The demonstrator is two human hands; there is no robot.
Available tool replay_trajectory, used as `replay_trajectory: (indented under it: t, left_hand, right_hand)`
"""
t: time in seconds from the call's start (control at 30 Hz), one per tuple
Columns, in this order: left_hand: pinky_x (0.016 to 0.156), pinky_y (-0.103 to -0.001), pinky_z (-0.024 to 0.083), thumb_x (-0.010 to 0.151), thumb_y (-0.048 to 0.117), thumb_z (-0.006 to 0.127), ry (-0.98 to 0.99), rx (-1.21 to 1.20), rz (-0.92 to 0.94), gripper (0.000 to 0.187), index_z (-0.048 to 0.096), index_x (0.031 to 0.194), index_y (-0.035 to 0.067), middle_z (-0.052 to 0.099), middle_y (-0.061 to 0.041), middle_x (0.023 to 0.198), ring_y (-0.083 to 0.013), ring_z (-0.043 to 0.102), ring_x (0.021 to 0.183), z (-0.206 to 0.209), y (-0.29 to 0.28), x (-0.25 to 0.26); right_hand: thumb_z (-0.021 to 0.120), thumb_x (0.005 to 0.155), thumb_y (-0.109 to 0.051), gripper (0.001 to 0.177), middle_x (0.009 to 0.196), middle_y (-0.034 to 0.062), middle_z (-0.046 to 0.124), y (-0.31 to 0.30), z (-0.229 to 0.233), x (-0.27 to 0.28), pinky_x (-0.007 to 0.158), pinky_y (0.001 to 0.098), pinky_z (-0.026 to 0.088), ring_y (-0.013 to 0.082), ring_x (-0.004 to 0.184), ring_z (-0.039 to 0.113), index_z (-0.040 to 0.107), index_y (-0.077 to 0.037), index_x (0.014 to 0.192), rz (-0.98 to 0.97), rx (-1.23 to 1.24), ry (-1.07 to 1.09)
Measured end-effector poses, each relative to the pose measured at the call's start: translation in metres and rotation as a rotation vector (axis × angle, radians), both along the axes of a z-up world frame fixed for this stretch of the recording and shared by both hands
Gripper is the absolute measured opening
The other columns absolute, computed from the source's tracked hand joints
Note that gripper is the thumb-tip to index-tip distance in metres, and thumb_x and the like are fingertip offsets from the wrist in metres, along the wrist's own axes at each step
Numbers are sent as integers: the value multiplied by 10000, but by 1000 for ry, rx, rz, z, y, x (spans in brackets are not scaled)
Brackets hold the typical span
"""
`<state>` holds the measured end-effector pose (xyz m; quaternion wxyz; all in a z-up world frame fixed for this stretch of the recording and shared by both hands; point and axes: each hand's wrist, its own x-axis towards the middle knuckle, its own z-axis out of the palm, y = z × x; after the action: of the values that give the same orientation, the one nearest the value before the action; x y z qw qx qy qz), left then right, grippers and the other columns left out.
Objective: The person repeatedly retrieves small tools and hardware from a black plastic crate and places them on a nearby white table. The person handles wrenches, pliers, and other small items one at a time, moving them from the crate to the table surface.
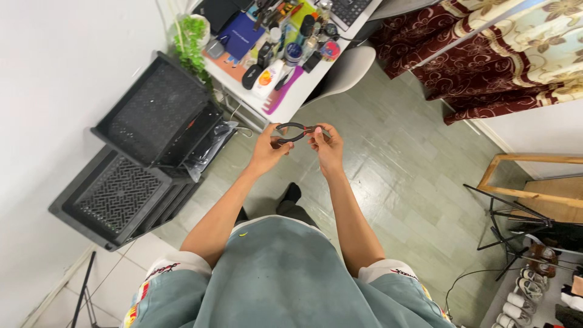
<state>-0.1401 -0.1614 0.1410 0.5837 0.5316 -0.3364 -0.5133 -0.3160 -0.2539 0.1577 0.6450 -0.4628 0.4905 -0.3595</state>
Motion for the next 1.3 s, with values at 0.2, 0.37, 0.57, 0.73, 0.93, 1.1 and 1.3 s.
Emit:
replay_trajectory:
  t: [0.2, 0.37, 0.57, 0.73, 0.93, 1.1, 1.3]
  left_hand:
    - [638, -275, 548, 867, 88, 775, -189, 90, -107, 506, 544, 1310, 8, 741, -111, 827, -131, 708, 685, 13, -72, -60]
    - [648, -282, 570, 879, 121, 766, -198, 39, -51, 452, 578, 1262, -29, 754, -118, 877, -130, 721, 714, 24, -123, -80]
    - [654, -285, 536, 874, 99, 762, -310, 57, -3, 458, 593, 1282, -23, 775, -138, 876, -153, 723, 728, 39, -189, -48]
    - [680, -272, 563, 858, 73, 762, -305, -39, 94, 464, 580, 1271, -34, 772, -151, 938, -143, 737, 785, 44, -246, 7]
    - [605, -319, 508, 865, 75, 725, -223, 81, 157, 476, 559, 1297, -32, 753, -206, 969, -207, 673, 713, 57, -304, 50]
    - [713, -311, 571, 855, 115, 784, -400, 89, 164, 555, 521, 1309, -65, 742, -211, 999, -213, 755, 832, 47, -355, 89]
    - [801, -341, 600, 795, 161, 831, -509, 144, 234, 501, 652, 1228, -18, 786, -147, 1006, -214, 774, 903, 33, -398, 154]
  right_hand:
    - [652, 1030, -250, 216, 938, 67, 765, -87, -1, -69, 702, 260, 499, 110, 759, 626, 678, -65, 1137, 6, -72, 8]
    - [629, 1034, -222, 203, 931, 66, 764, -154, -5, -95, 692, 263, 501, 110, 755, 644, 690, -54, 1130, 53, -56, -24]
    - [667, 1020, -203, 221, 919, 24, 744, -239, 1, -66, 666, 241, 486, 87, 749, 632, 757, -24, 1114, 148, -194, 36]
    - [733, 977, -163, 195, 873, -4, 721, -320, 15, -10, 651, 224, 487, 60, 711, 588, 762, -16, 1101, 338, -258, 2]
    - [736, 980, -111, 163, 834, -16, 675, -390, 31, 46, 625, 200, 417, 26, 711, 526, 763, 19, 1074, 417, -399, 138]
    - [714, 975, -106, 160, 818, -36, 661, -448, 25, 84, 614, 192, 412, 12, 708, 531, 753, 21, 1065, 477, -356, 155]
    - [707, 971, -95, 155, 758, -36, 657, -519, -8, 152, 596, 201, 441, 21, 660, 547, 746, 20, 1067, 728, -236, 182]
